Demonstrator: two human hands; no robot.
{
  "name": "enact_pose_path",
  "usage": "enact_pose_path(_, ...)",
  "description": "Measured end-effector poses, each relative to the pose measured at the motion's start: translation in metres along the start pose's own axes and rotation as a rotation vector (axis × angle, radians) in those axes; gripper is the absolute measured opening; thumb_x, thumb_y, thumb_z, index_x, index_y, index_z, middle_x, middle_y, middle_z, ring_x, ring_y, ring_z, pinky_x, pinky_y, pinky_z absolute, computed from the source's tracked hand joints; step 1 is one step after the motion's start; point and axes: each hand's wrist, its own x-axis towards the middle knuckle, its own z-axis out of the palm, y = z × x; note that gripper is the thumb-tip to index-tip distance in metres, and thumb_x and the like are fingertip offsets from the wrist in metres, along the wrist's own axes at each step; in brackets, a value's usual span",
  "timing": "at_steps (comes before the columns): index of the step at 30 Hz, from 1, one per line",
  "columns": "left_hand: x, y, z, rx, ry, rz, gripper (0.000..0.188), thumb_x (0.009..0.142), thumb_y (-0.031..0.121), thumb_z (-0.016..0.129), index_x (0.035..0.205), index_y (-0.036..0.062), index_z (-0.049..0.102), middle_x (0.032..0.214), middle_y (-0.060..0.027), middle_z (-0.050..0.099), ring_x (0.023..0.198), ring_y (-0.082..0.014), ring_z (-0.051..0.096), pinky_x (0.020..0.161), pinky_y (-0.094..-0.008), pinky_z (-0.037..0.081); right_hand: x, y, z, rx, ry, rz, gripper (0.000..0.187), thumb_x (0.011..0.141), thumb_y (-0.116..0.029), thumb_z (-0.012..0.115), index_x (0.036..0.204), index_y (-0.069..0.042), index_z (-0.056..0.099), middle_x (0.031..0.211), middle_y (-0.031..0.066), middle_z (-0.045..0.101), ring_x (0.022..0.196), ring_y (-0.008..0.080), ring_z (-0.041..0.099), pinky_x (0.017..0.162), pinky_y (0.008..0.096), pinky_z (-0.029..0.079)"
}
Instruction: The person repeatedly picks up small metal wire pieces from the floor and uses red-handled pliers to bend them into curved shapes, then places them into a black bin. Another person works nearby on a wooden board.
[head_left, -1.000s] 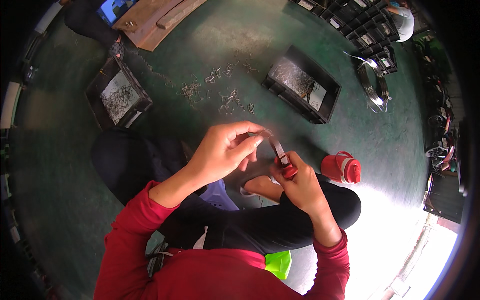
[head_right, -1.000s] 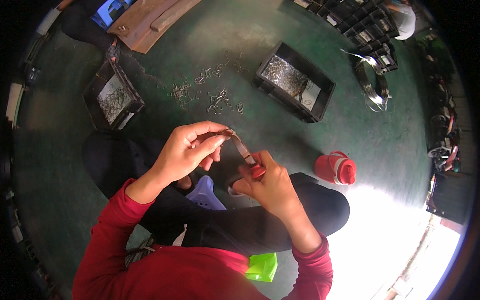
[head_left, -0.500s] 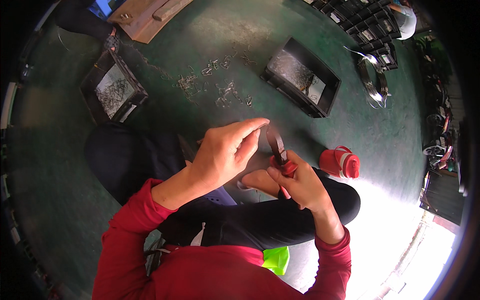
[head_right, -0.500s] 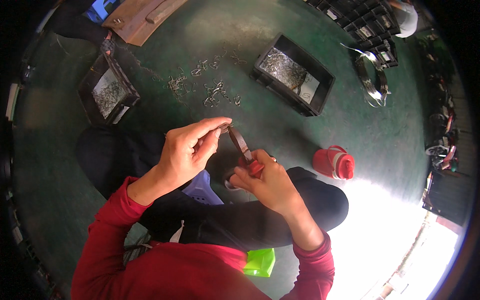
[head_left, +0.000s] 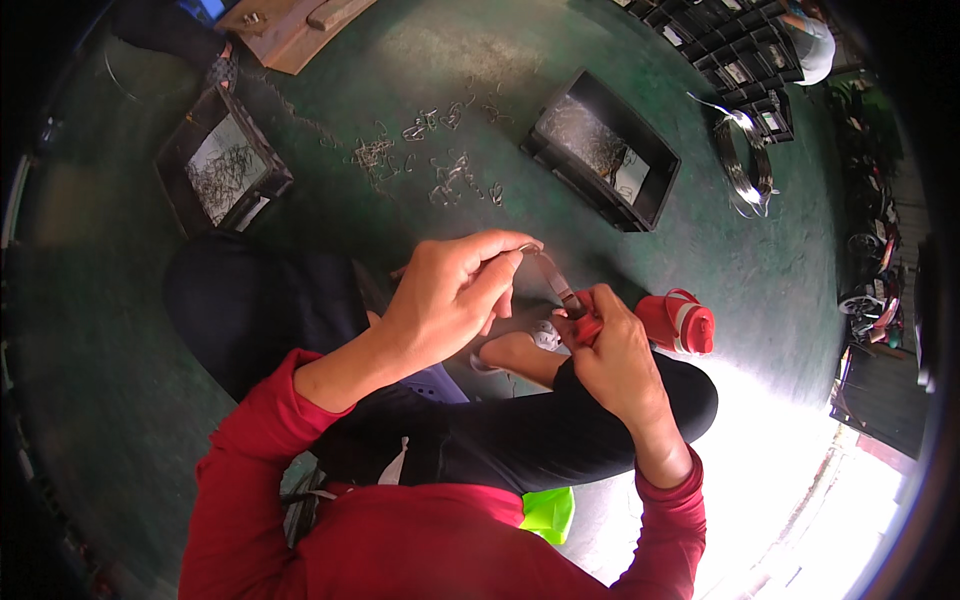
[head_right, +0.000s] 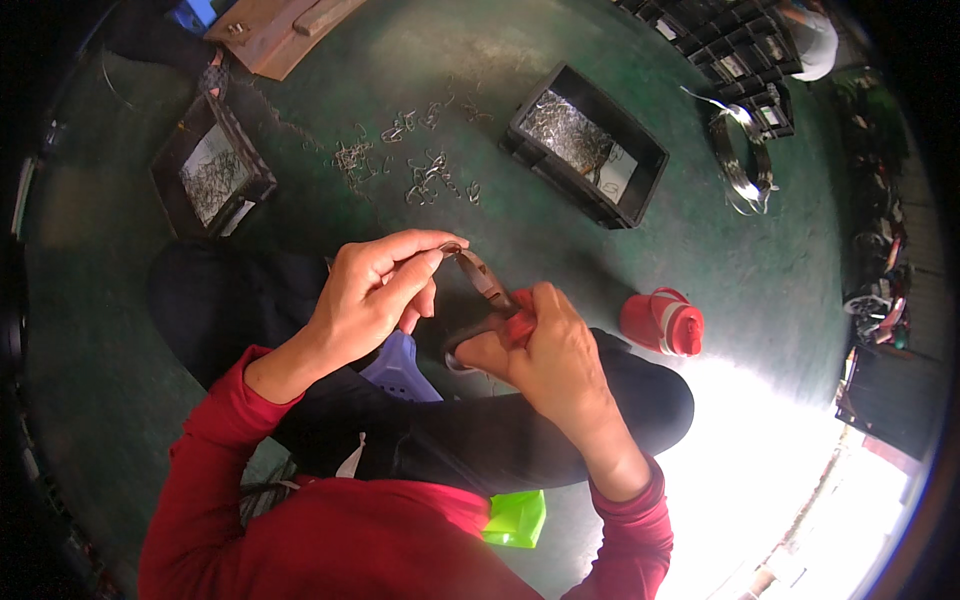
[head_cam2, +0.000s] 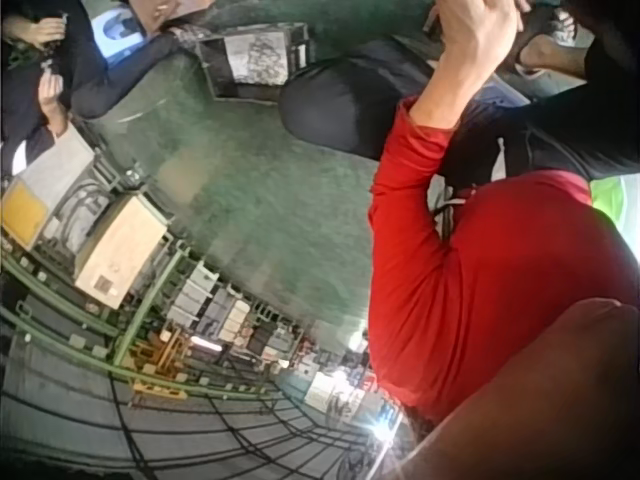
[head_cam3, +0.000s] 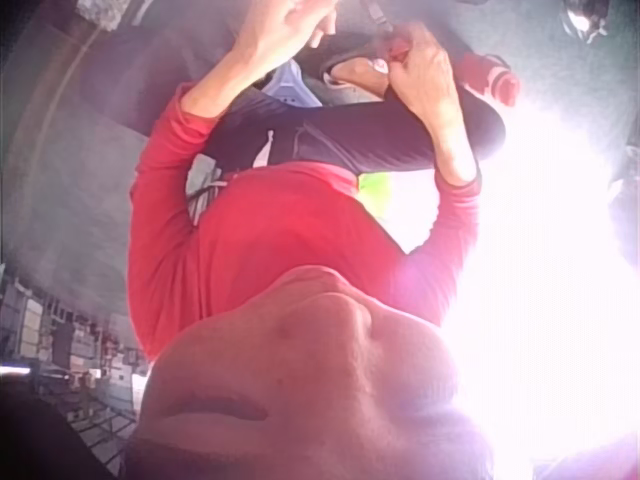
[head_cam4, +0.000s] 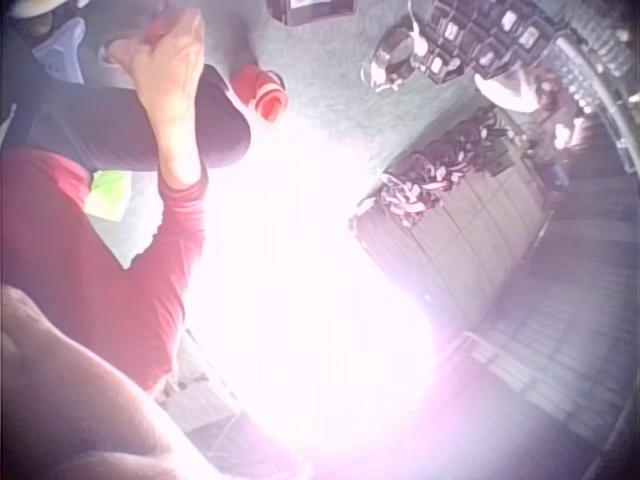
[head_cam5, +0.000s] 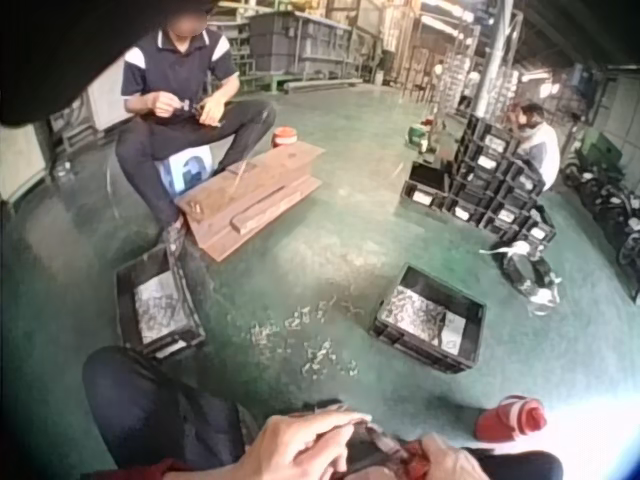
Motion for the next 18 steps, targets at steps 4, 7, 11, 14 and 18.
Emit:
enact_pose_path(4,0.000,0.004,-0.002,-0.215,-0.076,-0.182,0.029,0.099,0.013,0.046,0.121,0.0003,0.061,0.063,-0.0037,0.060,0.046,-0.0067,0.051,0.044,-0.0204,0.042,-0.001,0.001,-0.001,-0.219,0.116,-0.075,0.021,0.083,-0.006,0.066,0.092,0.002,0.049,0.085,0.0217,0.059,0.080,0.0439,0.058,0.069,0.0452,0.046)
enact_pose_path(7,0.001,0.005,-0.002,-0.311,-0.099,-0.250,0.031,0.100,0.014,0.045,0.124,-0.0001,0.060,0.063,-0.0036,0.060,0.046,-0.0073,0.052,0.043,-0.0201,0.042,0.001,0.004,-0.001,-0.307,0.161,-0.111,0.021,0.078,0.000,0.063,0.093,0.002,0.048,0.087,0.0217,0.057,0.081,0.0442,0.057,0.069,0.0475,0.045)
enact_pose_path(11,0.002,0.005,-0.003,-0.368,-0.116,-0.284,0.033,0.100,0.017,0.045,0.125,0.0001,0.059,0.063,-0.0034,0.061,0.046,-0.0075,0.052,0.043,-0.0200,0.041,0.006,0.012,0.003,-0.448,0.219,-0.079,0.038,0.065,-0.013,0.078,0.091,-0.001,0.052,0.087,0.0149,0.057,0.085,0.0359,0.058,0.074,0.0455,0.047)
enact_pose_path(14,0.002,0.005,-0.003,-0.407,-0.118,-0.295,0.034,0.100,0.018,0.045,0.125,-0.0001,0.059,0.063,-0.0034,0.061,0.046,-0.0072,0.052,0.042,-0.0200,0.040,0.006,0.015,0.001,-0.511,0.237,-0.145,0.036,0.063,0.000,0.067,0.095,-0.003,0.051,0.090,0.0149,0.054,0.088,0.0358,0.055,0.076,0.0450,0.045)
enact_pose_path(18,0.003,0.002,-0.005,-0.421,-0.122,-0.300,0.034,0.100,0.017,0.045,0.126,0.0002,0.058,0.064,-0.0034,0.060,0.047,-0.0069,0.052,0.043,-0.0201,0.039,0.007,0.016,0.002,-0.566,0.286,-0.169,0.036,0.064,0.003,0.065,0.096,-0.002,0.050,0.090,0.0162,0.054,0.088,0.0370,0.054,0.073,0.0447,0.045)
